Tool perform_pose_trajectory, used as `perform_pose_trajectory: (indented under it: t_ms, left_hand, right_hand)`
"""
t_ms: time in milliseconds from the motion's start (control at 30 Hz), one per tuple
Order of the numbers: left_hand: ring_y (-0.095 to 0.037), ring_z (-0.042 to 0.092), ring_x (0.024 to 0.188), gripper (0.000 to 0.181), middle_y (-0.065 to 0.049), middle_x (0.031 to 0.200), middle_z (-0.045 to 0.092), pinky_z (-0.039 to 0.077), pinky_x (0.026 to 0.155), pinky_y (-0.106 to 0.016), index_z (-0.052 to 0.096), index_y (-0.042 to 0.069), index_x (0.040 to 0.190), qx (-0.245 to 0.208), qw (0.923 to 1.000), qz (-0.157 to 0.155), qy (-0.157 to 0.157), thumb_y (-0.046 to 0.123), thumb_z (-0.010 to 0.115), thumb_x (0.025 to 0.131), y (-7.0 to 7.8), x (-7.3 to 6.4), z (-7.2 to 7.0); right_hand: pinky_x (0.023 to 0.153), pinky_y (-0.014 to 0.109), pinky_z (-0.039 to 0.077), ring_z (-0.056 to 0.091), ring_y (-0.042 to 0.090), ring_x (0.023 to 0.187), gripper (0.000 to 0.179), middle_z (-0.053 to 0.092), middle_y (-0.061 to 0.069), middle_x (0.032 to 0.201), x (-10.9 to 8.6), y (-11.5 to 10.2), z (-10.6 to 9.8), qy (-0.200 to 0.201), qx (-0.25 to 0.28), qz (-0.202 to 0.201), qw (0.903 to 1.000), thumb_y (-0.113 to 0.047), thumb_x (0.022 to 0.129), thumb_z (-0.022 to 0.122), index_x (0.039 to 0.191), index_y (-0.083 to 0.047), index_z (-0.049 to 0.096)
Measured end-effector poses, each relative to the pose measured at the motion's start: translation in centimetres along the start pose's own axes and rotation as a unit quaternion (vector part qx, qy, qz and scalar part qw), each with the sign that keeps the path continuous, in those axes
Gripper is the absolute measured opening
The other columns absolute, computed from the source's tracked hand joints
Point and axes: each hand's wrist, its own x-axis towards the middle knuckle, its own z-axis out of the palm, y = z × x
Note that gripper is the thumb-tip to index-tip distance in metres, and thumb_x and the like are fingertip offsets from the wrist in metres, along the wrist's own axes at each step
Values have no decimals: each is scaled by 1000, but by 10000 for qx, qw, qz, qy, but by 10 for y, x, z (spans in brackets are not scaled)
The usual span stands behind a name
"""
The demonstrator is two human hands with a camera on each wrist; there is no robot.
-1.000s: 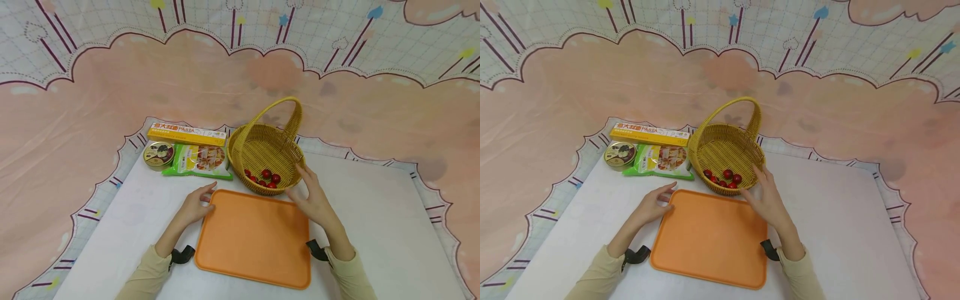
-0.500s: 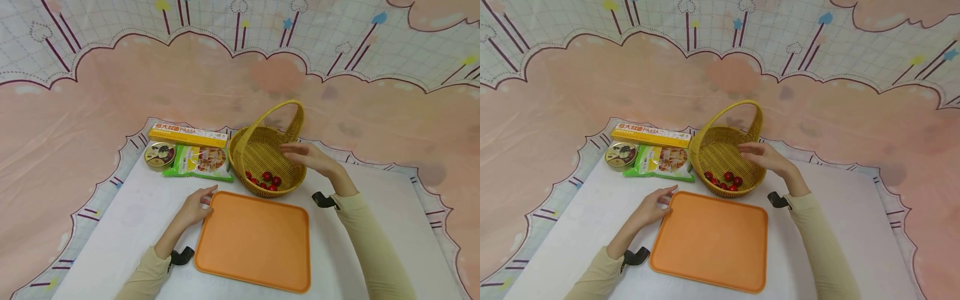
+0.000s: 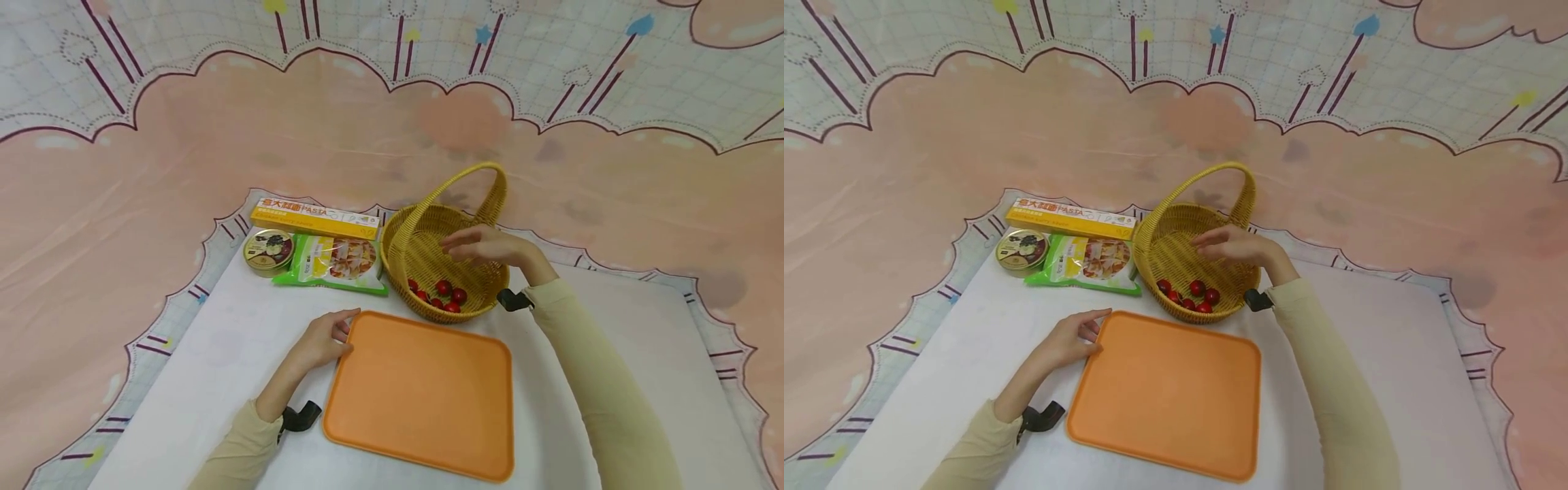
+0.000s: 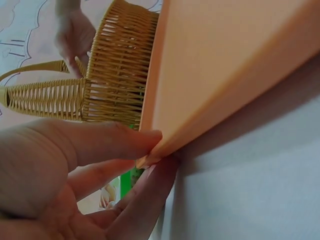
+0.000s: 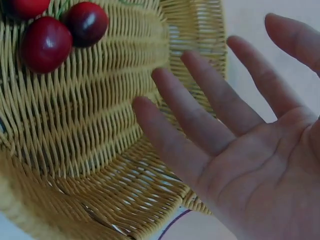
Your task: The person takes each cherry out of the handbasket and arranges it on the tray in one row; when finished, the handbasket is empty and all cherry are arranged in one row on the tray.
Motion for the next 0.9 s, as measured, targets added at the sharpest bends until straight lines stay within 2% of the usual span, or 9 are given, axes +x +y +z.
perform_pose_trajectory:
  t_ms: [200, 333, 467, 667, 800, 900]
  left_hand:
    - [-17, 60, 77, 63, -8, 88, 57, 49, 71, -32, 58, -2, 133, 154, 9997, 140, 107, -10, 76, 73, 0, -2, 3]
    - [-18, 62, 79, 63, -8, 90, 58, 50, 70, -32, 58, -2, 134, 10, 10000, 96, 4, -10, 75, 75, 0, -2, 2]
    - [-18, 63, 80, 63, -8, 91, 59, 51, 71, -33, 57, -1, 135, -18, 9999, 100, -78, -8, 76, 76, -2, -1, 1]
    - [-18, 64, 80, 63, -7, 91, 60, 51, 70, -32, 57, -1, 135, -70, 9997, 238, -92, -8, 77, 76, -7, 1, -1]
    - [-18, 64, 80, 63, -7, 91, 59, 51, 71, -30, 57, -1, 136, -57, 9991, 407, -116, -7, 76, 76, -9, 1, -1]
    - [-17, 63, 80, 61, -6, 91, 57, 50, 72, -31, 58, 0, 135, -6, 9991, 413, -136, -7, 76, 77, -8, 1, 0]
  right_hand:
    - [104, 61, 35, 45, 44, 131, 48, 45, 25, 146, 17, 3, -7, -488, -22, 308, 9983, -16, 101, 54, 144, 2, 46]
    - [104, 60, 35, 48, 44, 127, 46, 48, 26, 142, 29, 9, -8, -748, 104, 543, 9957, -10, 99, 54, 141, 8, 46]
    - [101, 57, 41, 57, 39, 120, 43, 55, 24, 136, 38, 16, -7, -916, -105, 768, 9928, -8, 97, 57, 137, 7, 52]
    - [89, 48, 52, 66, 20, 94, 37, 69, 14, 114, 51, 18, -2, -1254, -446, 1188, 9840, -3, 93, 60, 129, 5, 61]
    - [80, 41, 56, 65, 19, 80, 35, 71, 8, 96, 58, 17, 4, -1351, -513, 1602, 9765, 0, 91, 62, 127, 2, 65]
    - [77, 37, 57, 67, 18, 79, 33, 71, 7, 93, 61, 15, 8, -1314, -666, 1732, 9738, -1, 91, 64, 124, 0, 67]
